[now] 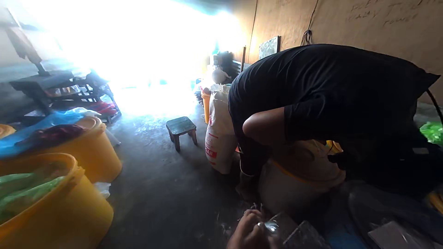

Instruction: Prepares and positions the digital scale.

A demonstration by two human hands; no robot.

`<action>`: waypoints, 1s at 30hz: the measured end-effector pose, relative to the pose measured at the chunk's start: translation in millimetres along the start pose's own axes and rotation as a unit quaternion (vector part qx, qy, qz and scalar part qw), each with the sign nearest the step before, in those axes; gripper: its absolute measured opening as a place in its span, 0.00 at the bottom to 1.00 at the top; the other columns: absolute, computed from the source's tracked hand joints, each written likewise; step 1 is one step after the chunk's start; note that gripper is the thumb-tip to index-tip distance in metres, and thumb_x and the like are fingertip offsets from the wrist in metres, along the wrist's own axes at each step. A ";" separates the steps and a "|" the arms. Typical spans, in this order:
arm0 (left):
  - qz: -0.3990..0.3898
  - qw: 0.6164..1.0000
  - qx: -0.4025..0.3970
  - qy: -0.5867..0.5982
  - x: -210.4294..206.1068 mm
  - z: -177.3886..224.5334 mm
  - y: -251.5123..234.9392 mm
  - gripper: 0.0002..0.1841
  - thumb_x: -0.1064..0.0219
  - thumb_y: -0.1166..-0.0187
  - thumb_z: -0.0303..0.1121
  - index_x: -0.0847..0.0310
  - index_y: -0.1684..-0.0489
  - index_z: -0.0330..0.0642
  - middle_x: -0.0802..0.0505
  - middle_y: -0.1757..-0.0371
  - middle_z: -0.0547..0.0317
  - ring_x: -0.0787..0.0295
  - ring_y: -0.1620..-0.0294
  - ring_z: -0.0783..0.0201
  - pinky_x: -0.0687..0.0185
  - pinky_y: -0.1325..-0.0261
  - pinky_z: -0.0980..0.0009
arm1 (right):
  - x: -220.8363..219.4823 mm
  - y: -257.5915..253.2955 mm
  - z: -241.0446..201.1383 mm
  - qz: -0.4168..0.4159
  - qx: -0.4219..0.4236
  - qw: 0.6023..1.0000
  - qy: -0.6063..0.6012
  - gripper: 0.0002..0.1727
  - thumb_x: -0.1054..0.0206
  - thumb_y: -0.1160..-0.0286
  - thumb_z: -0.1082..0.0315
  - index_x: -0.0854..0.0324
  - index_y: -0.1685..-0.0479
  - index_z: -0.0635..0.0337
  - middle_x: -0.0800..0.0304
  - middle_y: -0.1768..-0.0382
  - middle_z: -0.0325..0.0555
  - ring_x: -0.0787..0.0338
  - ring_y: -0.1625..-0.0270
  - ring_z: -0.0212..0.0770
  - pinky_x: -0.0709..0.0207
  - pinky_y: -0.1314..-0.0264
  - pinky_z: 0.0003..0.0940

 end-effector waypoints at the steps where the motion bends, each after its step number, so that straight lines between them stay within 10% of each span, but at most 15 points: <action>1: 0.044 0.997 0.035 0.054 5.9 -11.3 5.6 0.12 0.43 0.17 0.31 0.13 0.59 0.33 0.12 0.37 0.47 0.17 0.32 0.59 0.22 0.26 0.59 | -18.8 -1.6 3.0 0.024 -0.001 0.999 0.022 0.15 0.30 0.24 0.67 0.13 0.50 0.74 0.11 0.46 0.63 0.11 0.40 0.49 0.19 0.31 0.44; 5: 0.195 0.930 0.190 0.245 24.4 -27.4 20.8 0.09 0.42 0.17 0.28 0.16 0.57 0.35 0.07 0.48 0.51 0.10 0.50 0.62 0.12 0.48 0.64 | -68.5 -8.0 16.1 0.090 0.009 0.994 0.061 0.16 0.27 0.31 0.60 0.10 0.56 0.67 0.09 0.51 0.56 0.12 0.41 0.50 0.21 0.31 0.48; 10: 0.216 0.885 0.233 0.339 35.8 -42.8 30.8 0.05 0.39 0.18 0.26 0.17 0.57 0.37 0.07 0.47 0.50 0.10 0.48 0.61 0.13 0.46 0.64 | -86.3 -11.2 32.9 0.115 -0.017 0.991 0.063 0.14 0.26 0.33 0.59 0.10 0.59 0.62 0.11 0.53 0.52 0.14 0.40 0.50 0.23 0.31 0.49; 22: -0.104 0.961 0.129 0.223 48.0 -50.4 7.7 0.13 0.34 0.21 0.34 0.09 0.72 0.36 0.17 0.21 0.48 0.24 0.19 0.54 0.28 0.19 0.55 | -54.2 -27.8 45.3 -0.083 -0.118 0.959 -0.246 0.09 0.32 0.32 0.75 0.16 0.56 0.70 0.10 0.61 0.43 0.11 0.56 0.29 0.14 0.47 0.30; 30: 0.028 0.983 0.118 0.139 21.5 -48.5 5.0 0.13 0.34 0.19 0.37 0.05 0.64 0.40 0.17 0.21 0.50 0.27 0.17 0.55 0.28 0.18 0.56 | -31.9 -12.2 28.8 0.067 -0.124 0.990 0.025 0.15 0.28 0.29 0.72 0.18 0.48 0.74 0.09 0.58 0.57 0.08 0.55 0.45 0.13 0.46 0.42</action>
Point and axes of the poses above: each hand's wrist, its own y-axis away from the middle knuckle, its own x-axis out of the back of the hand, z = x × y, the point moved 5 cm from there along -y, towards the middle knuckle
